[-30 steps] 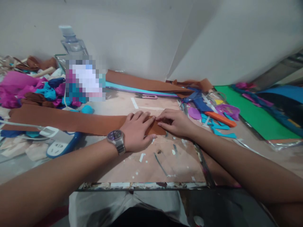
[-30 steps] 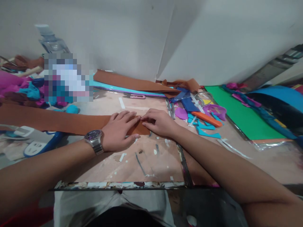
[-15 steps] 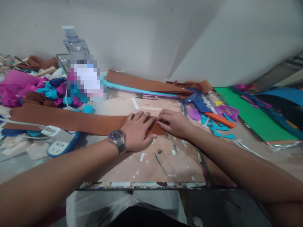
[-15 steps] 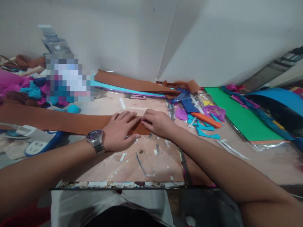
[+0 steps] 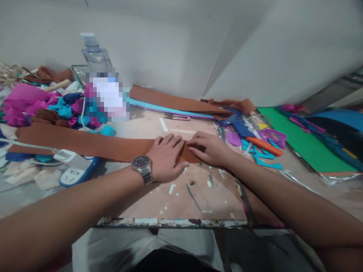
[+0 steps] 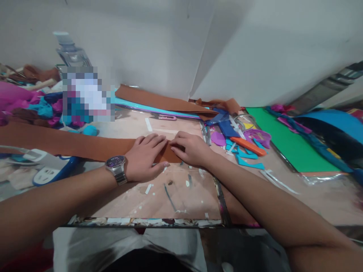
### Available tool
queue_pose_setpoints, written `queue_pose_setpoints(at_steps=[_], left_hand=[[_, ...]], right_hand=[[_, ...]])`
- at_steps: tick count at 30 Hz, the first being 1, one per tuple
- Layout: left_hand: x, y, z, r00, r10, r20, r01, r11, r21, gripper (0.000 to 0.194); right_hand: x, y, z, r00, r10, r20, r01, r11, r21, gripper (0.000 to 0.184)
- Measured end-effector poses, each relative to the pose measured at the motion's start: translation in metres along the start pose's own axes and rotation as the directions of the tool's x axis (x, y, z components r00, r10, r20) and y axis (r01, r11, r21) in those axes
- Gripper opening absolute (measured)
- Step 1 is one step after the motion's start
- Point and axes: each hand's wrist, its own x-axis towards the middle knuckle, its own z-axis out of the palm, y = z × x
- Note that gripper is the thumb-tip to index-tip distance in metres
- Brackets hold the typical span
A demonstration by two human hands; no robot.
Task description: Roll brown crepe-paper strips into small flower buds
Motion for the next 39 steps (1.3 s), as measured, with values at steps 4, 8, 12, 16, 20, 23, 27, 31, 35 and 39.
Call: queue_pose_setpoints(at_steps=[4,8,12,16,20,23,27,31,35,39], left_hand=[[0.0,-0.001,0.001,1.0,-0.002,0.003,0.002,1.0,-0.007,0.072],[-0.001,0.0,-0.001,1.0,0.0,0.003,0.0,1.0,-0.021,0.072],[-0.001,0.004,-0.006,1.0,0.023,-0.017,-0.023,0.999,-0.038,0.063],[-0.001,0.008,-0.01,0.998,0.062,0.005,-0.062,0.996,-0.061,0.056],[-0.001,0.007,-0.008,0.997,0.08,0.019,-0.08,0.996,-0.033,0.054],[-0.001,0.006,-0.007,0.997,0.074,0.02,-0.074,0.997,-0.02,0.052],[0.0,0.007,-0.007,0.998,0.065,0.011,-0.064,0.997,-0.036,0.053],[0.0,0.007,-0.008,0.998,0.066,0.015,-0.066,0.997,-0.04,0.055],[-0.001,0.007,-0.008,0.998,0.061,0.018,-0.06,0.997,-0.05,0.055],[0.001,0.006,-0.008,0.997,0.068,0.034,-0.065,0.996,-0.067,0.053]], right_hand=[[-0.001,0.002,0.001,1.0,0.0,-0.012,0.0,1.0,-0.001,0.027],[-0.001,0.002,0.002,1.0,0.015,-0.019,-0.015,1.0,0.002,0.027],[0.0,0.0,0.002,0.999,0.032,-0.022,-0.032,0.999,0.024,0.026],[0.001,-0.002,0.0,0.999,0.035,-0.025,-0.033,0.997,0.072,0.028],[0.001,-0.003,0.0,0.999,0.038,-0.023,-0.034,0.988,0.15,0.032],[0.002,-0.001,0.0,0.999,0.05,-0.022,-0.046,0.987,0.151,0.037],[0.002,0.004,-0.001,0.998,0.056,-0.028,-0.051,0.987,0.15,0.04],[0.0,0.012,-0.004,0.999,0.027,-0.029,-0.022,0.987,0.159,0.043],[-0.003,0.017,-0.004,0.999,-0.009,-0.046,0.016,0.989,0.148,0.038],[-0.005,0.019,-0.004,0.997,-0.037,-0.067,0.046,0.99,0.133,0.036]])
